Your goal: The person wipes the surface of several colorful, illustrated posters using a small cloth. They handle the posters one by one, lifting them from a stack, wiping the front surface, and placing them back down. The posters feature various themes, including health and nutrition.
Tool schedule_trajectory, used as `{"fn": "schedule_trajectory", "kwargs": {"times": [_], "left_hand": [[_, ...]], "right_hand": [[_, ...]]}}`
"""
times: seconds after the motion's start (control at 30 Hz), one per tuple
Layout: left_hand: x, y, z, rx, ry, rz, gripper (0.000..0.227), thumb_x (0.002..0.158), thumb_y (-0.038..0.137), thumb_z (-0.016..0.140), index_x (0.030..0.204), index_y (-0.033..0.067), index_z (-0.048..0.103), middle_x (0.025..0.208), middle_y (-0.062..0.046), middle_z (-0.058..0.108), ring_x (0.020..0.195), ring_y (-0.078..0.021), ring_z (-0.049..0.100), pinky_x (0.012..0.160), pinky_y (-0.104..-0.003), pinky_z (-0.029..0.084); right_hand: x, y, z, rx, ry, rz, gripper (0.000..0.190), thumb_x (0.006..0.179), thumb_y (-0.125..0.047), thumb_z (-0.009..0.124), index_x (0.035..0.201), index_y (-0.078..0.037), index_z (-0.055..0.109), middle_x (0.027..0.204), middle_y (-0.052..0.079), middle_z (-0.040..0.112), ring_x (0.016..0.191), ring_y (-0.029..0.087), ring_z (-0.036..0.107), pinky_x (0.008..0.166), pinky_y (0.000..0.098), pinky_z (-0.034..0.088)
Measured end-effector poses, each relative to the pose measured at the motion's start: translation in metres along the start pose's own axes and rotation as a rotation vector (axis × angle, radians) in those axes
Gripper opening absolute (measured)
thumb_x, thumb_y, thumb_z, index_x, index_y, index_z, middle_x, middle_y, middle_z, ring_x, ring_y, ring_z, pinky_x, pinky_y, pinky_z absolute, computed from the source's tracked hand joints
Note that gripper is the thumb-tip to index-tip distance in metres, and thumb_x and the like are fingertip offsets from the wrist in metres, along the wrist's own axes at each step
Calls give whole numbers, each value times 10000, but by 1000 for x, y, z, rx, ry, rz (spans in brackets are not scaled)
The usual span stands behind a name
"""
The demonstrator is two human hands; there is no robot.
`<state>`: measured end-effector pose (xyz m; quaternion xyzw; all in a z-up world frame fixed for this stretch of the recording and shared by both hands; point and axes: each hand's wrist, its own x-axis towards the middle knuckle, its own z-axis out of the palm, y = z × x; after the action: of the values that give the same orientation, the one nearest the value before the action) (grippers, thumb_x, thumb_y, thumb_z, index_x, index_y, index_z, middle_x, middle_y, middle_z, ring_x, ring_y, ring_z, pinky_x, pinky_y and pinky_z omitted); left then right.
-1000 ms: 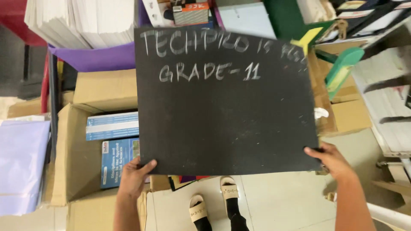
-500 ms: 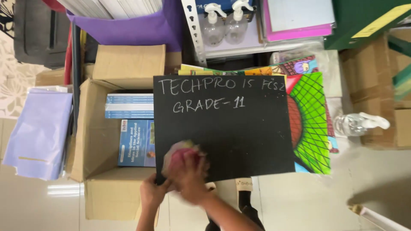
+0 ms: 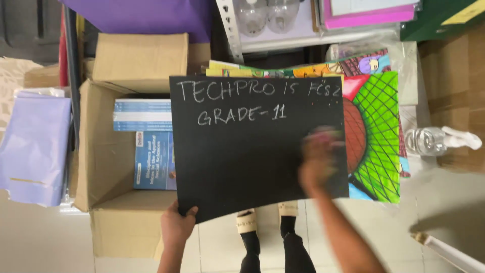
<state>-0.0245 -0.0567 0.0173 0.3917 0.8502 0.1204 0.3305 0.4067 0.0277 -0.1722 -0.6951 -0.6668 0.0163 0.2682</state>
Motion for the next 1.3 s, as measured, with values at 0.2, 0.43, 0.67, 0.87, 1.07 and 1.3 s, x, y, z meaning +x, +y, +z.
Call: {"fn": "schedule_trajectory", "kwargs": {"times": [0.2,0.43,0.67,0.87,1.07,1.3], "left_hand": [[3,-6,10,111,54,70,414,742,195,836,1103,26,725,907,-252,745,907,-442,709,803,-490,562],[-8,-3,15,11,125,9,384,749,196,810,1100,59,738,882,-238,753,882,-436,722,779,-489,567],[-8,-4,15,73,86,-77,421,733,178,808,1131,69,726,863,-231,751,875,-437,717,781,-490,561],[-6,-8,17,87,126,-26,462,724,158,804,1166,58,713,876,-240,741,881,-440,714,782,-484,568],[-9,-4,21,-6,161,-82,417,727,168,803,1128,72,738,880,-220,755,876,-421,730,782,-480,572],[-2,-2,20,103,133,-87,351,757,224,816,1052,50,741,895,-233,746,910,-451,704,792,-519,553]], "right_hand": [[42,-297,-10,364,-248,-502,492,1058,-296,461,1544,-235,496,1625,47,470,1516,270,429,1189,577,306],[195,-182,59,59,-239,-627,569,1036,-352,529,1570,-170,455,1625,86,425,1500,301,402,1215,555,326],[160,-28,83,-362,91,126,605,1110,-343,376,1627,-32,338,1688,175,309,1558,377,264,1258,566,146],[167,-291,49,446,51,-175,555,1031,-167,482,1559,-21,395,1645,191,357,1568,381,294,1311,521,176],[206,-152,23,31,-299,-436,545,1026,-318,526,1541,-151,456,1605,141,404,1485,364,383,1198,523,297],[49,37,-6,-929,-239,50,621,1056,-211,325,1660,-69,290,1732,142,229,1594,321,134,1276,488,40]]}}
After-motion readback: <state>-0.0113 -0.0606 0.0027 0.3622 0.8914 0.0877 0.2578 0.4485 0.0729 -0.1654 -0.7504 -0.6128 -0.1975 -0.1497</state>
